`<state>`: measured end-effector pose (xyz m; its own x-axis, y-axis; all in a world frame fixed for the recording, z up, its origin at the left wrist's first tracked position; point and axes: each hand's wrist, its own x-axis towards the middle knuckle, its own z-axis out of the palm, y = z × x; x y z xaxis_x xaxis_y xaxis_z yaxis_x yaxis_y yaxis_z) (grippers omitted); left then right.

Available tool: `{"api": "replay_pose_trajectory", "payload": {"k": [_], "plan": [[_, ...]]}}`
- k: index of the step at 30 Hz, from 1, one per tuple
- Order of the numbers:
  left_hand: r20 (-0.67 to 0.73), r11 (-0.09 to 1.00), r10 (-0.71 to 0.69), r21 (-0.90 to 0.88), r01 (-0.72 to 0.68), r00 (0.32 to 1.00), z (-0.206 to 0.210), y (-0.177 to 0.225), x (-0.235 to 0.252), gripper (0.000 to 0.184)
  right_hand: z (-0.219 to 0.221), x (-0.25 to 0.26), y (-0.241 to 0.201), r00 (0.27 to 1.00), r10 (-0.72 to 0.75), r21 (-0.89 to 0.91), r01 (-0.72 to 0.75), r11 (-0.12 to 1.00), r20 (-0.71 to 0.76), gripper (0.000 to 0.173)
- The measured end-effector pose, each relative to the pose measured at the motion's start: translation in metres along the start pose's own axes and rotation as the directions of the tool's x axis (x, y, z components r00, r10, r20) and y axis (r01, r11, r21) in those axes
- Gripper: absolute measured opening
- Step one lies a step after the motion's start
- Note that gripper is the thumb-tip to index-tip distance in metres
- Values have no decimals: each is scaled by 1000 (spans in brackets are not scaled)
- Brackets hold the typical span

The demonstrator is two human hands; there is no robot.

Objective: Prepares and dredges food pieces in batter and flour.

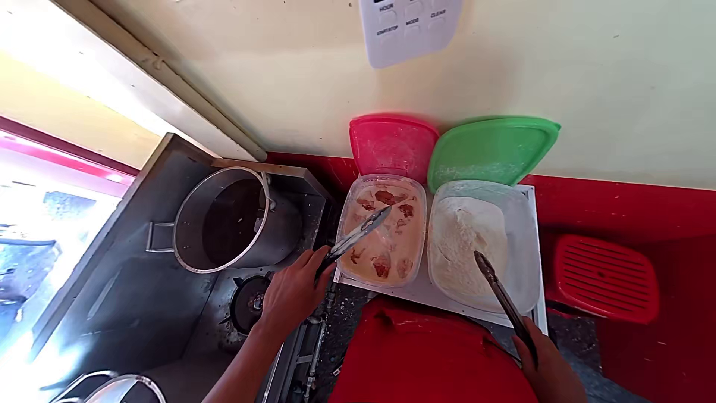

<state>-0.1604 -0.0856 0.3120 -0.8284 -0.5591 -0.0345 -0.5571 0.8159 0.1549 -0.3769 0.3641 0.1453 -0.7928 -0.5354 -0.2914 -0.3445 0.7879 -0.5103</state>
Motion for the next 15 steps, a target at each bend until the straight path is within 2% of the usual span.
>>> {"api": "replay_pose_trajectory", "payload": {"k": [9,15], "plan": [[35,1000,-7,10,7,999,-1,1,1,48,3,3,7,999,14,-13,-13,1000,33,58],[-32,999,22,-24,-23,999,5,1,1,51,1,-1,6,1000,-4,-25,3,1000,-30,55]]}}
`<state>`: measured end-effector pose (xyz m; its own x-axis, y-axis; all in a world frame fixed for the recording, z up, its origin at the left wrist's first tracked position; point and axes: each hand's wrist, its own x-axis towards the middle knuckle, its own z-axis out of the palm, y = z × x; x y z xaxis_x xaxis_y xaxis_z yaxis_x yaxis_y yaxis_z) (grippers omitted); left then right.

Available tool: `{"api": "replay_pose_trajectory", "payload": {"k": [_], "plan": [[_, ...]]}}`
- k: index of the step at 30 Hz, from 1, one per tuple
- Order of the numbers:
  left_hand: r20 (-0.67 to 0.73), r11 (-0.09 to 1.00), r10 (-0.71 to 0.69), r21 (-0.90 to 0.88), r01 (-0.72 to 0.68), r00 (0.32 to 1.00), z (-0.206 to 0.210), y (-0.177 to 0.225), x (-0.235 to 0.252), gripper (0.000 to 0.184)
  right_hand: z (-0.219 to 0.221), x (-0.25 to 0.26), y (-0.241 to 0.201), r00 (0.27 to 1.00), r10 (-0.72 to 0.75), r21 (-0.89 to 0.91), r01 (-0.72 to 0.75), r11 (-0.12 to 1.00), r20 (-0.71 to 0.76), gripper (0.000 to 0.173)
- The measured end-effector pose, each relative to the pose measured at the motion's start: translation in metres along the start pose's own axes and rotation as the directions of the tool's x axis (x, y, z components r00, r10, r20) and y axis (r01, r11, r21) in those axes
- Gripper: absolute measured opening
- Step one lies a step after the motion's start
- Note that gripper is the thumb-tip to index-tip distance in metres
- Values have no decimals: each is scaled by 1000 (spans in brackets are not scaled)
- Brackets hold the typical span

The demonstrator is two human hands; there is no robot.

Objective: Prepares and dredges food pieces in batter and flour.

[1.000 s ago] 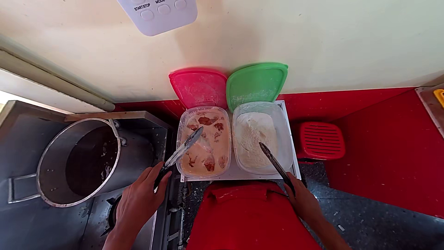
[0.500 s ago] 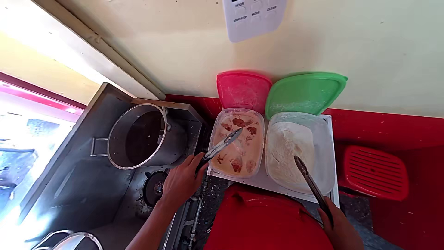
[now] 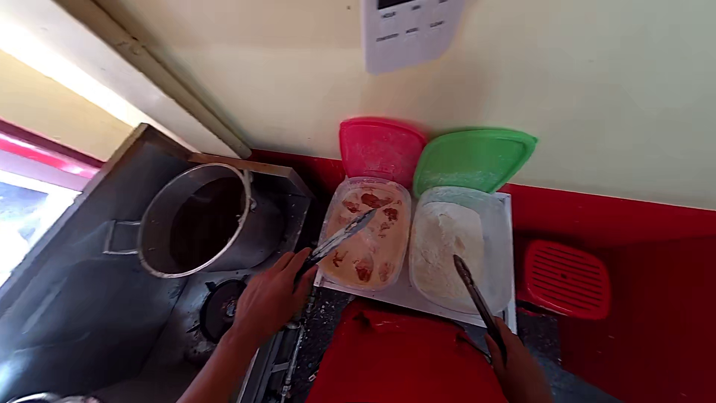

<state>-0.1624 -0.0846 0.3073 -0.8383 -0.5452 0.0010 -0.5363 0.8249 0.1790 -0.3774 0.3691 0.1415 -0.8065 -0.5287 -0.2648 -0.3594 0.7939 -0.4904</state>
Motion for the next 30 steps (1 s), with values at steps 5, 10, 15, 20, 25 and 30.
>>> {"api": "replay_pose_trajectory", "payload": {"k": [5,10,15,20,25,30], "plan": [[-47,999,27,-25,-29,999,9,-4,-1,56,3,1,3,999,26,-42,-28,999,-31,53],[-59,996,81,-17,-82,995,18,-3,6,57,-3,5,5,997,80,3,-80,997,20,54],[-1,981,194,6,-194,981,-19,11,22,61,-15,0,4,993,109,95,-105,990,-39,56],[54,951,309,-23,-309,949,-52,66,54,60,-44,-6,1,982,175,220,-156,963,-71,55],[540,987,118,27,-157,834,-16,160,118,42,-76,5,-11,966,258,301,-247,921,3,51],[620,997,-25,73,-25,784,83,225,181,35,-95,57,-35,927,289,177,-334,926,239,49]]}}
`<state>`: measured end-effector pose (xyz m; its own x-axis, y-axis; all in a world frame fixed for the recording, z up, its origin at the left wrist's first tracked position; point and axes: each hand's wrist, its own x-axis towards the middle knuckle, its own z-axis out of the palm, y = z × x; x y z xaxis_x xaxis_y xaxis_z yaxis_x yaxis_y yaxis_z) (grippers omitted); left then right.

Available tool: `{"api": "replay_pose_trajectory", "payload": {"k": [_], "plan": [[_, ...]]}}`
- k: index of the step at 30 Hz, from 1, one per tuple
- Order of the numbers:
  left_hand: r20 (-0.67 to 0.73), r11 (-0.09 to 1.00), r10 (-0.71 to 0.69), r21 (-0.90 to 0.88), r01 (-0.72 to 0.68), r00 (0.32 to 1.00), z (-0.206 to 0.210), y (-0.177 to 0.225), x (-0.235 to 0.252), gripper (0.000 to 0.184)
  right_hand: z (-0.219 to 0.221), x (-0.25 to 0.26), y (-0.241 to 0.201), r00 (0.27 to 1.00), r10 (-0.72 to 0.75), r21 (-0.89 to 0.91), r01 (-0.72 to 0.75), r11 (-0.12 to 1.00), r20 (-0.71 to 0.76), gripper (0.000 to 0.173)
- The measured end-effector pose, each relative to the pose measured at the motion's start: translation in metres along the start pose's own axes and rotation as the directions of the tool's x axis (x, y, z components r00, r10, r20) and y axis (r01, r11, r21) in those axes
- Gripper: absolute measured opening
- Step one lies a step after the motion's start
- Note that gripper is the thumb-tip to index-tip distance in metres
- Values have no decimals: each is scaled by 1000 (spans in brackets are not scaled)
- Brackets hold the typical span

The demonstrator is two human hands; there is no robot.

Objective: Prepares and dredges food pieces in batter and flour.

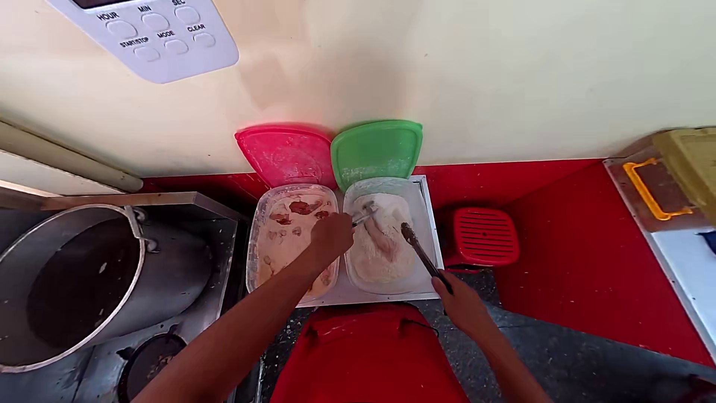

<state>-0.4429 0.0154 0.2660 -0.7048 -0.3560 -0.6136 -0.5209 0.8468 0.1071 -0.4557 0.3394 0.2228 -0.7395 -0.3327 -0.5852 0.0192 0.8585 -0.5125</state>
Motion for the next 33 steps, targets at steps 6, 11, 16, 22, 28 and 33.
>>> {"api": "replay_pose_trajectory", "payload": {"k": [6,11,16,22,28,33], "plan": [[-109,952,44,-298,-75,993,-20,-58,-30,41,1,97,-77,968,213,-215,-181,960,136,54],[-186,894,-40,-445,-48,982,30,-155,-105,46,14,134,-86,997,37,-192,-22,981,73,48],[-179,830,-219,-552,87,959,91,-219,-158,70,18,138,-87,987,134,-310,-100,945,91,48],[26,887,-370,-289,362,929,98,-239,-192,66,0,87,-83,996,93,-392,-83,916,7,44],[153,941,-316,-78,330,936,58,-232,-187,70,67,36,-104,971,35,-541,102,834,238,38],[253,974,-226,44,222,941,34,-203,-146,68,73,54,-107,995,40,-571,19,821,91,42]]}}
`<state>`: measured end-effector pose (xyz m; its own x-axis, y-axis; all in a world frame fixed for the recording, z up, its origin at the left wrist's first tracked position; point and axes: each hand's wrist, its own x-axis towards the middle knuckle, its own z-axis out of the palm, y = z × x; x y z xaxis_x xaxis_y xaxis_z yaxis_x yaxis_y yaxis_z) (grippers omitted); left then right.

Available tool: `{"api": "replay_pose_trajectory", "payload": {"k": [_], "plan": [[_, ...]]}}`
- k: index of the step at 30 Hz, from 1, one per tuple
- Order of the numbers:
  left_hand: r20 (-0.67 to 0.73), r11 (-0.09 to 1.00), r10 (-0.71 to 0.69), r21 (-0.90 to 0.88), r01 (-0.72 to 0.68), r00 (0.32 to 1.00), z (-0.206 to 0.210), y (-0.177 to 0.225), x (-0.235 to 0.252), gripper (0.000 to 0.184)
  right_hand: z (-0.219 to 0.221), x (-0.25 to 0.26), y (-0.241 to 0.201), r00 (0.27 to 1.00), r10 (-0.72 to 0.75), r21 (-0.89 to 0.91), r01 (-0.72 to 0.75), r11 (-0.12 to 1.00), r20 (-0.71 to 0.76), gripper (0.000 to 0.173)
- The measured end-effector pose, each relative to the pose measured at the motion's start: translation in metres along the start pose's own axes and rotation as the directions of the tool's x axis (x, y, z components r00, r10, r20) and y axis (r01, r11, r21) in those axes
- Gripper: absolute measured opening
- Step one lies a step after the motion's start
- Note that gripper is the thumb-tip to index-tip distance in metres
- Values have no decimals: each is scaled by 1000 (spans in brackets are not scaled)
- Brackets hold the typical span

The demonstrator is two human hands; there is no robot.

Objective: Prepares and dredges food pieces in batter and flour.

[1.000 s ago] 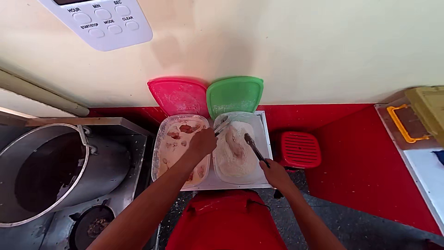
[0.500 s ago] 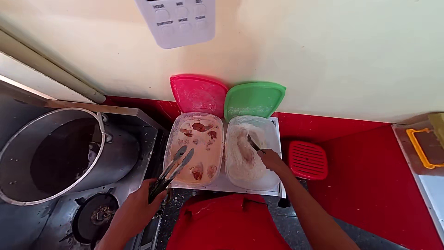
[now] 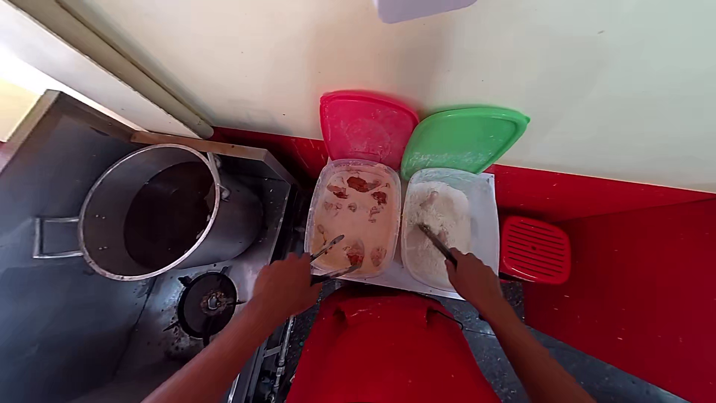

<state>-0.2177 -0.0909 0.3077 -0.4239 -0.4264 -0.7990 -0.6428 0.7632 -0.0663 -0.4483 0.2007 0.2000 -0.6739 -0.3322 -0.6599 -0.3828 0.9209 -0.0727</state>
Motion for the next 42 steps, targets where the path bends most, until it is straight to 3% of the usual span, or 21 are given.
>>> {"api": "replay_pose_trajectory", "payload": {"k": [5,13,19,23,28,35,39,42], "plan": [[64,997,61,46,-64,996,13,37,53,45,3,-10,8,999,11,28,-10,1000,-30,41],[-229,1000,2,-14,-6,973,38,-35,20,55,12,-31,21,998,55,115,-52,992,-27,47],[-31,986,34,-165,-39,999,2,-28,15,69,20,-38,23,999,34,129,-33,991,-5,48],[-119,955,-9,-296,-27,993,0,-5,65,56,22,-34,23,1000,10,127,-10,992,0,47],[-50,993,19,-116,-25,999,-2,14,108,39,21,-36,28,1000,-9,143,6,990,20,47],[-66,999,34,-8,-35,997,-15,14,82,53,20,-39,36,1000,-10,144,6,990,28,46],[-49,996,43,80,-39,998,-13,53,96,39,21,-37,33,998,-23,130,15,991,59,46],[-85,998,55,15,-54,995,-28,55,76,33,16,-40,40,999,-29,162,22,987,42,46]]}}
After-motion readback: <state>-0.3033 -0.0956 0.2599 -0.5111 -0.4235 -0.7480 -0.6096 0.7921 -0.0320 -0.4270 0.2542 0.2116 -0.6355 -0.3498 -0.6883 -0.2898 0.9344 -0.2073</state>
